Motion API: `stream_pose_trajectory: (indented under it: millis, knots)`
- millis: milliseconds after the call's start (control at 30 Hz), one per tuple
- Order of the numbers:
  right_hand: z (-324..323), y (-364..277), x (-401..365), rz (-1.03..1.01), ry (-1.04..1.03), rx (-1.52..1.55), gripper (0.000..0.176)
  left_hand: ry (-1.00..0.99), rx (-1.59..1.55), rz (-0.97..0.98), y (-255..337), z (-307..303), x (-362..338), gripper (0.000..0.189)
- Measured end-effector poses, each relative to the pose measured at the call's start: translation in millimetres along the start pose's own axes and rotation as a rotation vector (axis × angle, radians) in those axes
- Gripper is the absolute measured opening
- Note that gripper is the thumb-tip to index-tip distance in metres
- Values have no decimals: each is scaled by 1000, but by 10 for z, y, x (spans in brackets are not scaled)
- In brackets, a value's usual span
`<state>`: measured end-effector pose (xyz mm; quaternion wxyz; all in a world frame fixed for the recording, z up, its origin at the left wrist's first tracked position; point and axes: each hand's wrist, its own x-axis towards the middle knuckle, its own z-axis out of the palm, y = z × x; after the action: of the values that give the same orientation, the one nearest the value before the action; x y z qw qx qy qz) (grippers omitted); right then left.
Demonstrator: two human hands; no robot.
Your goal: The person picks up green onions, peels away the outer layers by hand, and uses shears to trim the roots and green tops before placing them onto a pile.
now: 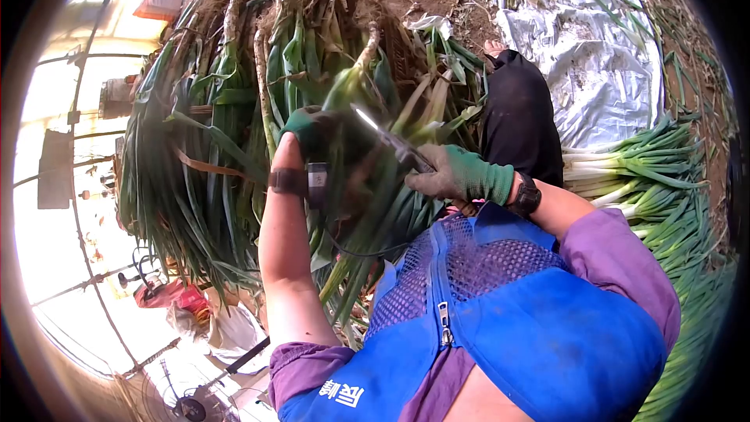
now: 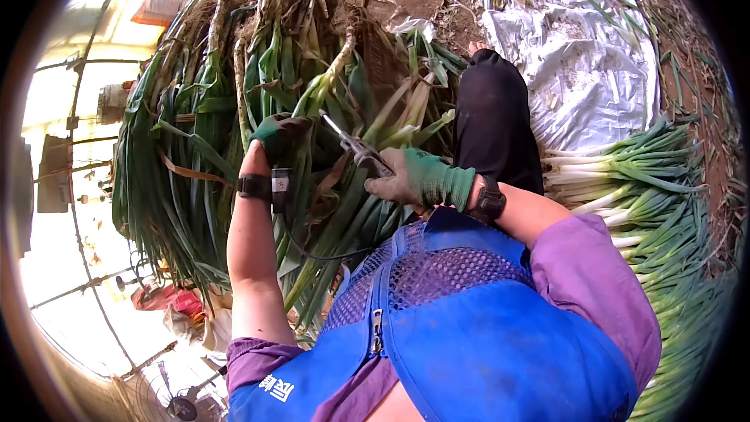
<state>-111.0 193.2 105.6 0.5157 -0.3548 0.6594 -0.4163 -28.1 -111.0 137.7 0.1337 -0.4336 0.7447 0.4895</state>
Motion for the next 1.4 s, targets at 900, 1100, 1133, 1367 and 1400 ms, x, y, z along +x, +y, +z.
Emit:
stream_pose_trajectory:
  millis: [900, 1100, 1133, 1367, 1400]
  knots:
    - [-54, 126, 466, 82, 125, 54, 45, 44, 485, 776, -517, 108, 544, 23]
    - [-40, 114, 404, 94, 176, 46, 60, -119, -246, 87, -110, 160, -54, 27]
    - [-68, 157, 494, 81, 203, 58, 60, -118, -263, 78, -115, 166, -105, 29]
    - [45, 250, 454, 36, 104, -120, 43, -31, -393, 36, -383, 323, -360, 28]
    - [49, 236, 443, 25, 142, -128, 43, 15, -369, 28, -414, 363, -381, 27]
